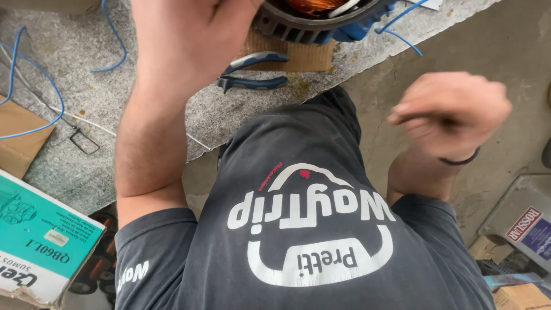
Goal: Rewinding or repairing an electric motor by stripping and connecting copper wires.
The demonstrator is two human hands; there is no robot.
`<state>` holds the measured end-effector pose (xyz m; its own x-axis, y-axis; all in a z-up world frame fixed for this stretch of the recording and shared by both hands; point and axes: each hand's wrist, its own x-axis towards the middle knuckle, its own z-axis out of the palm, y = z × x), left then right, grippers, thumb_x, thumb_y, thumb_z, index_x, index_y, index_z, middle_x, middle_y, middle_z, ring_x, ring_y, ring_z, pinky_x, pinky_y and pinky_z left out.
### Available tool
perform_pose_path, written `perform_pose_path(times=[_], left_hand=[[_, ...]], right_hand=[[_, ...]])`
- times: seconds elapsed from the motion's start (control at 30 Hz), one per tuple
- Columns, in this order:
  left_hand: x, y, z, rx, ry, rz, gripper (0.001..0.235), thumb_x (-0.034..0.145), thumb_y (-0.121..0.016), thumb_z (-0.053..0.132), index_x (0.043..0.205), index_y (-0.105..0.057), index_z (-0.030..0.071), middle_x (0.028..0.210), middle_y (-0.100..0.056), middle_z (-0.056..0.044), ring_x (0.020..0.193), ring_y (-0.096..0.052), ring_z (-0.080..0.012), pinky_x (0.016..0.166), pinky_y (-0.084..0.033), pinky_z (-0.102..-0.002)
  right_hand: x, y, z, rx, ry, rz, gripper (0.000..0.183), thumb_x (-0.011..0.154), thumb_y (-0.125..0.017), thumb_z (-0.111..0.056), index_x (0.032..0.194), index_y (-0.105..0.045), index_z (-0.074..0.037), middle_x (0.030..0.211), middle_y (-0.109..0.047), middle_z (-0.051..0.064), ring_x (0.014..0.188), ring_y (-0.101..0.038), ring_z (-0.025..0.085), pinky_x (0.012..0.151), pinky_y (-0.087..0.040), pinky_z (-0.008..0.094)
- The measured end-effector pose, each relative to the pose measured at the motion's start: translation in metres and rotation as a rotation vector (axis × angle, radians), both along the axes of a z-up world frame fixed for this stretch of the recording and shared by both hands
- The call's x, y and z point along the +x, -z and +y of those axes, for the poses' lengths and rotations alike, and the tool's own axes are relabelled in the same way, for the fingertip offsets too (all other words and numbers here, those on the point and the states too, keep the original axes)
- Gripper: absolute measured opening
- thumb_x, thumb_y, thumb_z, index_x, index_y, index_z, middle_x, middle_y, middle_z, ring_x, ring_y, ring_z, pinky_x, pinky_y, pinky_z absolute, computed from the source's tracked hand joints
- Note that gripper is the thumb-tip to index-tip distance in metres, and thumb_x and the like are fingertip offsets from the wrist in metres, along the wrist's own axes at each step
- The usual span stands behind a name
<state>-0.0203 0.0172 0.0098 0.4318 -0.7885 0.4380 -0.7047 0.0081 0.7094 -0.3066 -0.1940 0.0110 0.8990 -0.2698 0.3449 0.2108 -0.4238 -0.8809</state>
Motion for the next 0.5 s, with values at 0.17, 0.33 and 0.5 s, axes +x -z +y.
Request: perform_pose_path(times=[0.17,0.33,0.5], left_hand=[[0.006,-0.008,0.001,0.030,0.041,0.011,0.013,0.106,-0.078,0.003,0.098,-0.072,-0.004,0.077,-0.067,-0.009,0.072,-0.066,-0.0179,0.064,-0.048,-0.031],[0.010,-0.019,0.000,-0.050,0.148,-0.052,0.014,0.103,-0.072,-0.005,0.115,-0.075,0.001,0.101,-0.074,-0.009,0.088,-0.072,-0.0172,0.074,-0.054,-0.030],[0.012,-0.023,-0.003,-0.084,0.217,0.084,0.027,0.103,-0.072,-0.011,0.126,-0.072,0.003,0.118,-0.075,-0.007,0.093,-0.073,-0.0149,0.073,-0.058,-0.025]], right_hand=[[-0.018,0.078,-0.078,0.210,0.529,0.048,0.022,0.117,-0.068,-0.005,0.100,-0.064,0.008,0.084,-0.067,0.013,0.070,-0.066,0.024,0.062,-0.050,0.033],[0.014,0.117,-0.095,-0.674,0.352,0.369,0.018,0.087,-0.081,-0.011,0.087,-0.066,-0.001,0.091,-0.066,0.014,0.087,-0.062,0.036,0.077,-0.046,0.044],[0.027,0.103,-0.090,-0.692,0.302,0.247,0.027,0.084,-0.078,-0.004,0.109,-0.069,0.000,0.105,-0.067,0.018,0.104,-0.061,0.039,0.089,-0.049,0.045]])
